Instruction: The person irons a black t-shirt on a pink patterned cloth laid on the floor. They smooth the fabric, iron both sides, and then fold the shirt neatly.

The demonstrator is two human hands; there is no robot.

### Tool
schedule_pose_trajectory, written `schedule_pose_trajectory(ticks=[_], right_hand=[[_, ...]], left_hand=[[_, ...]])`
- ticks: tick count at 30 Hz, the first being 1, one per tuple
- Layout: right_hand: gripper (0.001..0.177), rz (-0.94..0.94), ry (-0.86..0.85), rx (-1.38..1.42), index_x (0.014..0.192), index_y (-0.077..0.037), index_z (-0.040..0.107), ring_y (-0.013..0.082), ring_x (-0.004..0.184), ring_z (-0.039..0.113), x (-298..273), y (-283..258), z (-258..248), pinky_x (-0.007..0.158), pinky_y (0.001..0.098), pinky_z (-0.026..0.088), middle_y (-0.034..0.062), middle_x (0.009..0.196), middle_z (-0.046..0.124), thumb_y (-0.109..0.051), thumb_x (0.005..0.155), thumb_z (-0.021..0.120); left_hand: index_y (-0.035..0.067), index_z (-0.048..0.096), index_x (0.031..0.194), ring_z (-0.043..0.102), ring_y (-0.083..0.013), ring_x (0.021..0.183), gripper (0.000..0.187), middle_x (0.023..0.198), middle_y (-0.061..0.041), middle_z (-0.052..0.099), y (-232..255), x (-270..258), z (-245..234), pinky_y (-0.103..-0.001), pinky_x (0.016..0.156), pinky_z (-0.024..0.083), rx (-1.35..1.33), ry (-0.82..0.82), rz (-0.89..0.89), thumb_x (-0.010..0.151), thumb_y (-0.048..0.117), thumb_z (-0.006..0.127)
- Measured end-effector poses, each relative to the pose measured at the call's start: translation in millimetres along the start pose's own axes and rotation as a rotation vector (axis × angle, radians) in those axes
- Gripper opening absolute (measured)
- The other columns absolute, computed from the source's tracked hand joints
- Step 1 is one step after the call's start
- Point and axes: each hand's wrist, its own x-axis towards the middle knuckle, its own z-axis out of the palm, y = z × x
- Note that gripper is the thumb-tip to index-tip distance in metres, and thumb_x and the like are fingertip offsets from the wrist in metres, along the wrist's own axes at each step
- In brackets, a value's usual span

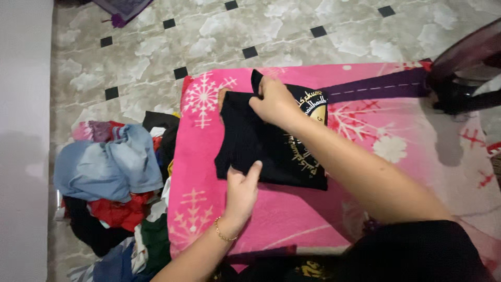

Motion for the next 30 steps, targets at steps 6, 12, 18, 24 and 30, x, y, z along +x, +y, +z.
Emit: schedule_pose_trajectory(ticks=[6,12,18,24,30], right_hand=[[0.039,-0.311,-0.104,0.068,0.110,0.000,0.055,0.0347,0.099,0.062,-29.1,-3.4,15.5,0.083,0.0397,0.052,0.0229,0.110,0.058,-0.027,0.089,0.075],[0.070,-0.714,0.092,-0.678,0.147,-0.020,0.050,0.0412,0.140,0.042,-69.0,16.7,-35.9,0.111,0.0641,0.028,0.0130,0.152,0.046,-0.055,0.088,0.063],[0.071,-0.792,-0.297,-0.629,0.156,-0.025,0.041,0.0351,0.152,0.027,-61.4,42.1,-30.7,0.118,0.0668,0.016,0.0086,0.166,0.032,-0.060,0.095,0.054],[0.062,-0.633,-0.311,-0.196,0.149,-0.019,0.050,0.0361,0.145,0.043,-12.4,50.6,-32.4,0.118,0.0596,0.034,0.0146,0.156,0.047,-0.052,0.097,0.059],[0.064,-0.304,-0.310,-0.535,0.121,-0.003,0.061,0.0429,0.125,0.044,62.8,54.2,5.8,0.101,0.0545,0.037,0.0220,0.131,0.049,-0.042,0.074,0.082]], left_hand=[[0.004,0.056,0.136,0.070,-0.0149,0.089,0.041,0.113,-0.005,0.070,-7.6,7.9,-48.9,-0.034,0.073,0.061,-0.179,0.165,-0.683,0.097,0.018,0.061],[-0.003,0.055,0.133,0.071,-0.0178,0.078,0.038,0.103,-0.012,0.071,-4.3,-0.4,-59.7,-0.033,0.069,0.065,-0.087,0.067,-0.631,0.099,0.014,0.060],[0.003,0.042,0.128,0.073,-0.0201,0.061,0.041,0.086,-0.014,0.072,16.5,-1.5,-52.0,-0.030,0.056,0.061,0.053,0.052,-0.666,0.094,0.012,0.062],[0.005,0.047,0.132,0.070,-0.0294,0.068,0.061,0.077,-0.012,0.069,40.9,-4.5,-50.0,-0.043,0.060,0.051,1.021,-0.031,-0.521,0.087,0.037,0.073],[-0.002,0.057,0.119,0.058,-0.0404,0.097,0.072,0.101,-0.022,0.061,36.2,-3.5,-53.2,-0.054,0.078,0.046,1.433,0.046,-0.175,0.076,0.052,0.078]])
